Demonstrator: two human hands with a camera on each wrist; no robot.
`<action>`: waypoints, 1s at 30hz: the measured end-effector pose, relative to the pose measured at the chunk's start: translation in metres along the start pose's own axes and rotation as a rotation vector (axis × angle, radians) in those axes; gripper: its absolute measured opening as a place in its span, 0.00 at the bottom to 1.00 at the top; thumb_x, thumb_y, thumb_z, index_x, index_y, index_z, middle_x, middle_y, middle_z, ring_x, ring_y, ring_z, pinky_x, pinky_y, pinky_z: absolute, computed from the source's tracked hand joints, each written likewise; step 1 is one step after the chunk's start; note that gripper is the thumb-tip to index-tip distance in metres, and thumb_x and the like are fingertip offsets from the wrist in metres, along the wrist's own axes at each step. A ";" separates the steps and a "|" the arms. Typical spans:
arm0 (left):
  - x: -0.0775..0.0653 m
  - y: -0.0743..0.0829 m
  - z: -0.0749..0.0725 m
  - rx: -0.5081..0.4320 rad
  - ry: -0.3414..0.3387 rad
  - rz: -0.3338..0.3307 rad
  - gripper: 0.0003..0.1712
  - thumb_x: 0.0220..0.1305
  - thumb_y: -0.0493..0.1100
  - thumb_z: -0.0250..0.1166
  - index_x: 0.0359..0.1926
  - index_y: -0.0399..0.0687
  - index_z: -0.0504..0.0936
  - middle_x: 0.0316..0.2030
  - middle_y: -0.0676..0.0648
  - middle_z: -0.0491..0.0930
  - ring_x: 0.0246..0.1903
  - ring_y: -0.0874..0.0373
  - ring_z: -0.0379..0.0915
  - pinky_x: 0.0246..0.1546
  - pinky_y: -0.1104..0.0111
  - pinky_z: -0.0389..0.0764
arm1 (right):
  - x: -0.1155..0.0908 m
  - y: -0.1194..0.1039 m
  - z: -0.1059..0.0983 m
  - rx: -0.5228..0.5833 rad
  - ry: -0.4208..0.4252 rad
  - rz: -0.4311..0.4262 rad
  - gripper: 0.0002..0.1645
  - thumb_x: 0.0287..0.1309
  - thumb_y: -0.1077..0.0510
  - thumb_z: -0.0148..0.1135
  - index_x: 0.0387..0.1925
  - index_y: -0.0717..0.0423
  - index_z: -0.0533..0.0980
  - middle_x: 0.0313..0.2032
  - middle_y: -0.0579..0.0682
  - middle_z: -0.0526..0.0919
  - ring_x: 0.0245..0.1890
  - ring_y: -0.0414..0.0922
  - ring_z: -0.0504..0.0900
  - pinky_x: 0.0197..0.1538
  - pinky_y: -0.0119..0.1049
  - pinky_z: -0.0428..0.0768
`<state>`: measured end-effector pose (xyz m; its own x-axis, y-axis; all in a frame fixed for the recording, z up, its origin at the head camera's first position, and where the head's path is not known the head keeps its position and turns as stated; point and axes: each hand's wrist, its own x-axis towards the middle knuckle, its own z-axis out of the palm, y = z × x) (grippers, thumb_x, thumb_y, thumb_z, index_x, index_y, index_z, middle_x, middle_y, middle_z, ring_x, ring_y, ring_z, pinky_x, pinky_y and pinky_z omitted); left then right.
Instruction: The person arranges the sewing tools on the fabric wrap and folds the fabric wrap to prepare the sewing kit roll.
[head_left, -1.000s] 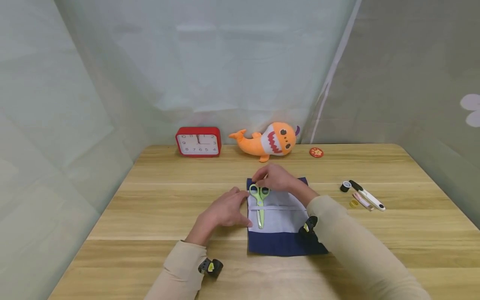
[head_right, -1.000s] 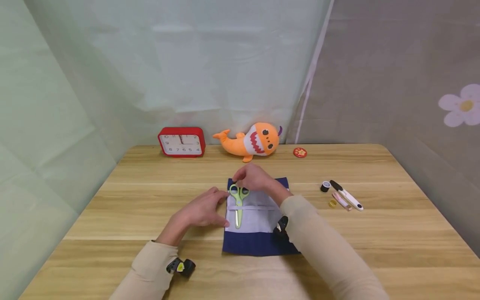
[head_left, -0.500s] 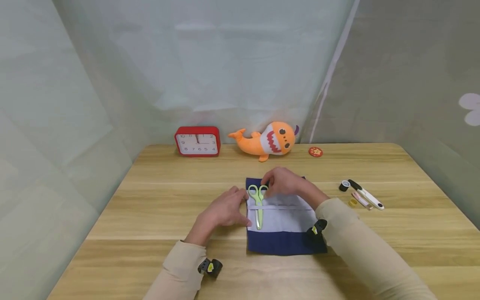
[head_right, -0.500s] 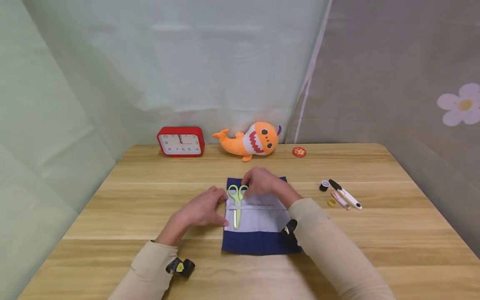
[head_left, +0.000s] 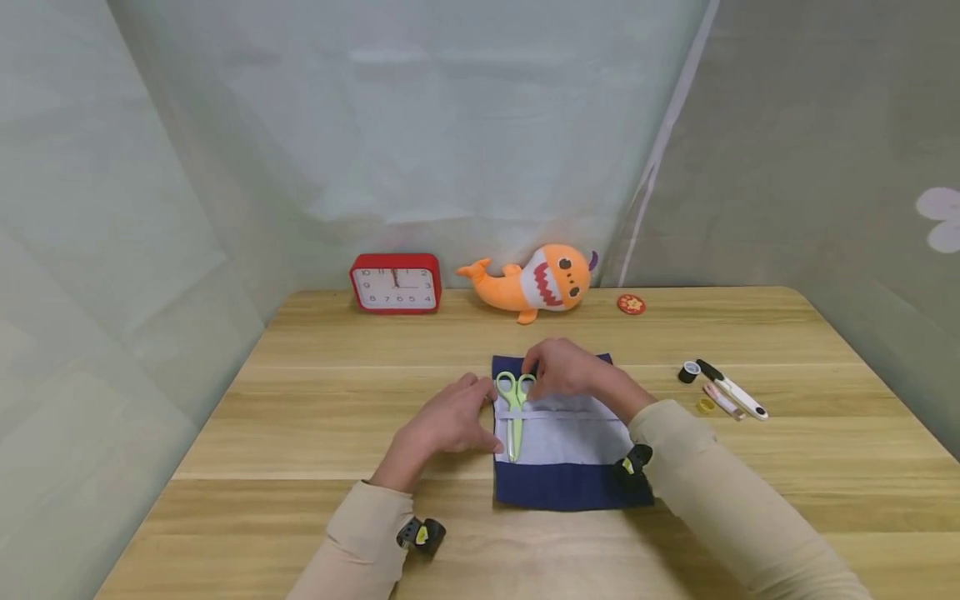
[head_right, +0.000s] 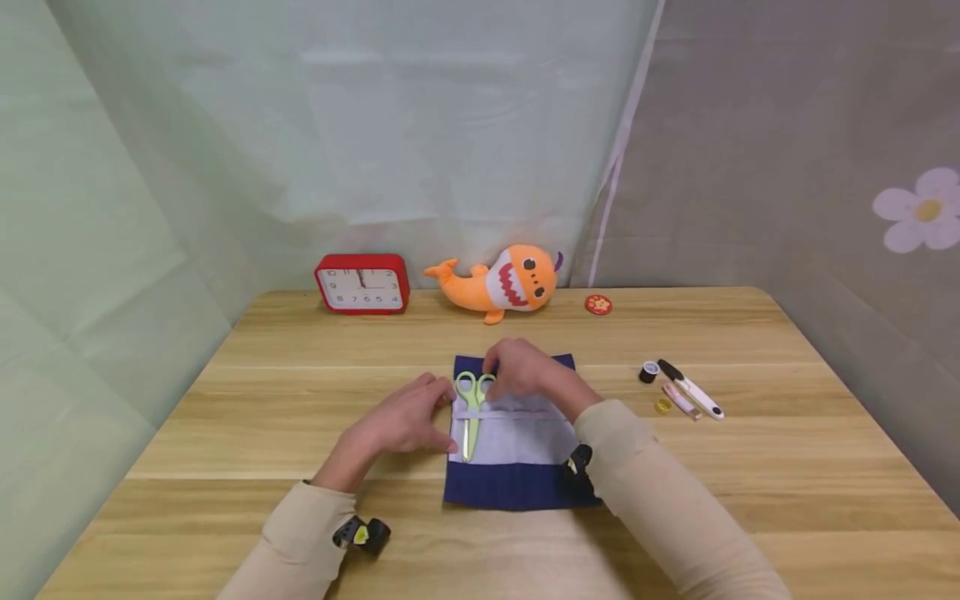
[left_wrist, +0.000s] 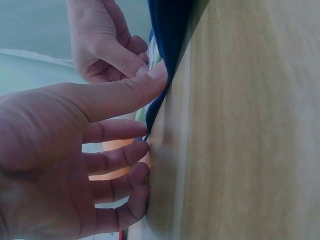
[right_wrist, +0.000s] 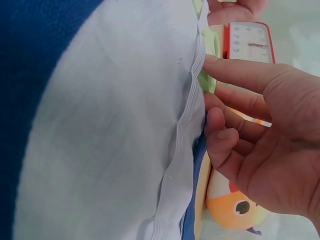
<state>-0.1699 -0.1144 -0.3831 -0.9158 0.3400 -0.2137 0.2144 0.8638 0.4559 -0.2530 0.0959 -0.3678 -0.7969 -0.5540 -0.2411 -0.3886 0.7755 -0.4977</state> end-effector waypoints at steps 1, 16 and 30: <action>0.000 0.000 0.000 0.002 0.001 0.003 0.39 0.53 0.51 0.85 0.62 0.46 0.78 0.57 0.44 0.76 0.52 0.50 0.74 0.64 0.53 0.78 | 0.000 0.000 0.000 -0.002 0.000 -0.003 0.22 0.57 0.56 0.80 0.53 0.55 0.85 0.43 0.49 0.86 0.38 0.44 0.80 0.45 0.37 0.81; 0.001 0.001 0.000 0.005 0.011 0.019 0.37 0.51 0.51 0.85 0.59 0.47 0.79 0.56 0.44 0.77 0.52 0.50 0.75 0.63 0.52 0.78 | 0.000 0.000 0.002 -0.010 0.018 -0.063 0.23 0.57 0.58 0.80 0.54 0.55 0.86 0.41 0.48 0.88 0.38 0.42 0.82 0.45 0.36 0.83; 0.001 0.000 0.000 -0.001 0.016 0.016 0.37 0.51 0.51 0.86 0.58 0.47 0.79 0.55 0.44 0.77 0.51 0.51 0.74 0.62 0.52 0.78 | -0.012 0.020 -0.008 0.098 0.158 0.006 0.21 0.64 0.57 0.74 0.57 0.56 0.84 0.41 0.51 0.87 0.38 0.46 0.82 0.42 0.37 0.82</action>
<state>-0.1703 -0.1139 -0.3833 -0.9177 0.3475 -0.1926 0.2284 0.8581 0.4600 -0.2546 0.1202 -0.3680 -0.8650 -0.4886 -0.1141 -0.3425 0.7412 -0.5774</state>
